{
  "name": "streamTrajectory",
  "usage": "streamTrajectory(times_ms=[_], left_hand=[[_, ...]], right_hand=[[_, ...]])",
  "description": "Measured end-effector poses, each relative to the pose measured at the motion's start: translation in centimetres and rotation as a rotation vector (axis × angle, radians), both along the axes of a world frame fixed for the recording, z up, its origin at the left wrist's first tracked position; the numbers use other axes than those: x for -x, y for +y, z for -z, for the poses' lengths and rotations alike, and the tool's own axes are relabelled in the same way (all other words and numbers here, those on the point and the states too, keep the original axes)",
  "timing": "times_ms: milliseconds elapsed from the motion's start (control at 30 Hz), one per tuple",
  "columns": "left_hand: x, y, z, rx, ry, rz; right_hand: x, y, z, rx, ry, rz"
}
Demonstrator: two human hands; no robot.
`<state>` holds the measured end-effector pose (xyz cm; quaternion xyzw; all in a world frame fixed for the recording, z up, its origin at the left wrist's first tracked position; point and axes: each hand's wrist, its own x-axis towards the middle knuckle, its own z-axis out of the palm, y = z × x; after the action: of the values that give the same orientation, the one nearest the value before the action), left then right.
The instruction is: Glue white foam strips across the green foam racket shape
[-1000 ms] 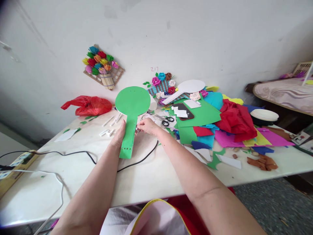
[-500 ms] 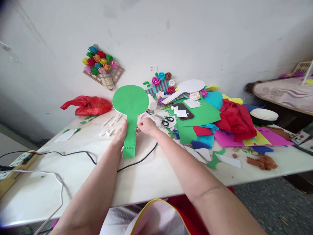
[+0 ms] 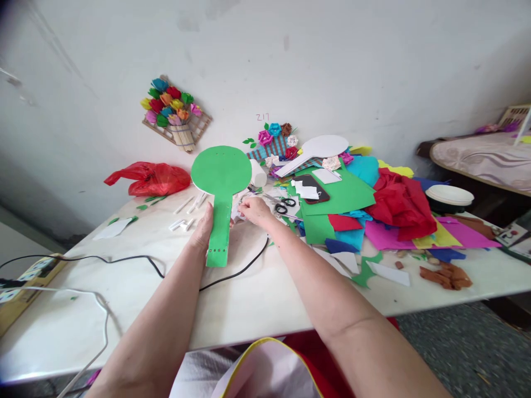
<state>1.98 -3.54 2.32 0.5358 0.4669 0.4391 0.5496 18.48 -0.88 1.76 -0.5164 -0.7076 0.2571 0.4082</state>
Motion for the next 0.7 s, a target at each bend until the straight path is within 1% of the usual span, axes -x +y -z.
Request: streamTrajectory(times_ms=[167,333,467,700], left_hand=[[0.1,0.3,0.2,0.016,-0.004,-0.001],[0.2,0.6,0.8,0.009,-0.025,0.012],[0.4,0.8,1.2,-0.028,-0.023,0.041],[0.2,0.8,1.1,-0.029,-0.023,0.017]], right_hand=[[0.7,-0.4,0.0,0.049,0.061,-0.098],[1.0,-0.8,-0.2,0.059,0.064,-0.134],[1.0,-1.0,-0.3,0.046,0.056,-0.142],[1.0,-0.4,0.3,-0.012,-0.028,-0.127]])
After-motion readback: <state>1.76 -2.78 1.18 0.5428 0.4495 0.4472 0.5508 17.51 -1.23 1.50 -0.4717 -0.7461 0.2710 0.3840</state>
